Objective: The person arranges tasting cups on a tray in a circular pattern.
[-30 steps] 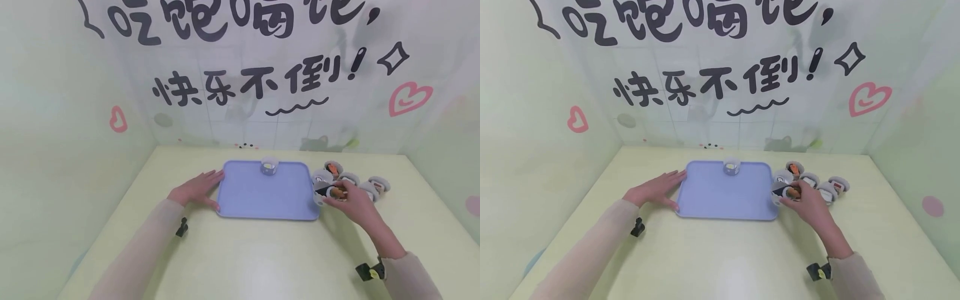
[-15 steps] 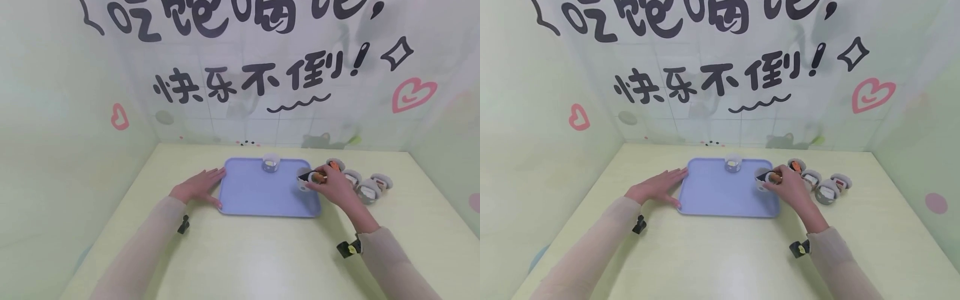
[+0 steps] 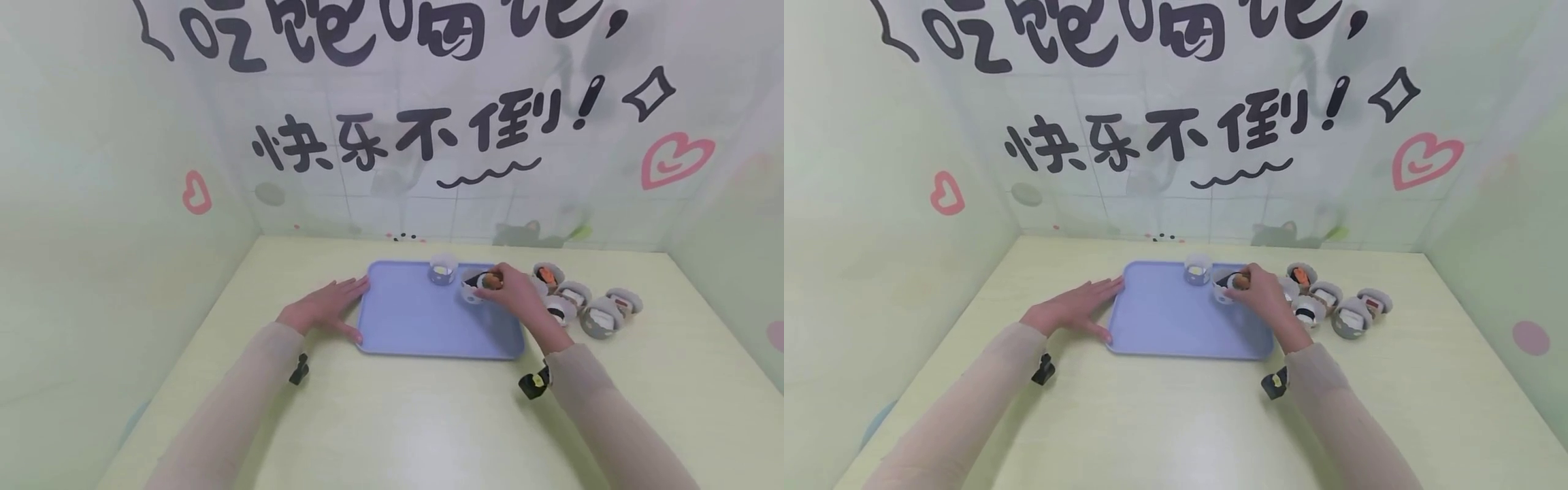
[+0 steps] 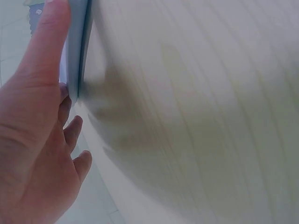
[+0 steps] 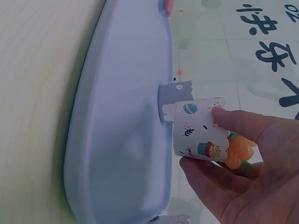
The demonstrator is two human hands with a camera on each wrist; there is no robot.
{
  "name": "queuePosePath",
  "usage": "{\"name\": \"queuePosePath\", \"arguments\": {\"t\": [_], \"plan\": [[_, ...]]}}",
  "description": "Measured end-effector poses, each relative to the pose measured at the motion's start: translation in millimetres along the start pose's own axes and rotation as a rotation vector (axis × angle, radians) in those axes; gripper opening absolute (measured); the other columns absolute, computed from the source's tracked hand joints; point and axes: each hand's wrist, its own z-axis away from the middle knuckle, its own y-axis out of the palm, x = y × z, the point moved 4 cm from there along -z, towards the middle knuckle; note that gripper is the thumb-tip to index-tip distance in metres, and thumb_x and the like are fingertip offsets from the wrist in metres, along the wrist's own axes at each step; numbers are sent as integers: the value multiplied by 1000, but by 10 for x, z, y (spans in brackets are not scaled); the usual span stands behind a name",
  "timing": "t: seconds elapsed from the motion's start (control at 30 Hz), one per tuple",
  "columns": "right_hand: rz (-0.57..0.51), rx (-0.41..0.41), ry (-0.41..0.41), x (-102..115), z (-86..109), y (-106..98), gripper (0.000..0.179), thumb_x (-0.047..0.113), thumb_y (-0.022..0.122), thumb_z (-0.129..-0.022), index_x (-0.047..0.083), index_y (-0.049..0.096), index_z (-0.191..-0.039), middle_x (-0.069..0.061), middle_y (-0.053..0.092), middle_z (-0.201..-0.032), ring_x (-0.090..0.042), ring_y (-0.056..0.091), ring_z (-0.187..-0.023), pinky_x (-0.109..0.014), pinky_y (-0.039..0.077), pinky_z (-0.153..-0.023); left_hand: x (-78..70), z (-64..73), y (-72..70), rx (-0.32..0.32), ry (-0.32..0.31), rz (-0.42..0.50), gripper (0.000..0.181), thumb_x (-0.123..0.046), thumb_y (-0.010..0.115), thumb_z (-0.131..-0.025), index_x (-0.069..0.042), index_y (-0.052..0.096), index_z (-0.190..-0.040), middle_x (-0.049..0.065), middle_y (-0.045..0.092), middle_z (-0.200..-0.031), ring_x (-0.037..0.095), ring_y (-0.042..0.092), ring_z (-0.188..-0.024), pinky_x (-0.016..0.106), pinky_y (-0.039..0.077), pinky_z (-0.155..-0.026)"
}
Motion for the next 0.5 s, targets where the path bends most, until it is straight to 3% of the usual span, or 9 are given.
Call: {"name": "queuePosePath", "arguments": {"t": [0.3, 0.4, 0.5], "plan": [[-20, 49, 72, -80, -244, 206, 53, 35, 72, -91, -3, 54, -124, -21, 61, -114, -30, 55, -97, -42, 50, -81, 55, -7, 56, -3, -5, 15, 122, -64, 76, -74, -3, 14, -159, 15, 10, -168, 39, 15, -154, 56, 14, -127], [-27, 27, 75, -88, -274, 249, 52, 33, 71, -92, -3, 54, -125, -23, 61, -118, -32, 57, -102, -45, 51, -85, 58, -1, 61, -9, -6, 11, 121, -64, 76, -74, -4, 14, -159, 14, 10, -168, 38, 15, -155, 56, 14, -128], [-40, 20, 72, -77, -258, 309, 45, 31, 71, -93, -3, 54, -117, -21, 61, -108, -30, 56, -95, -41, 49, -78, 49, 32, 78, -12, -4, 27, 121, -63, 77, -74, -3, 15, -159, 14, 12, -168, 39, 16, -154, 56, 15, -128]]}}
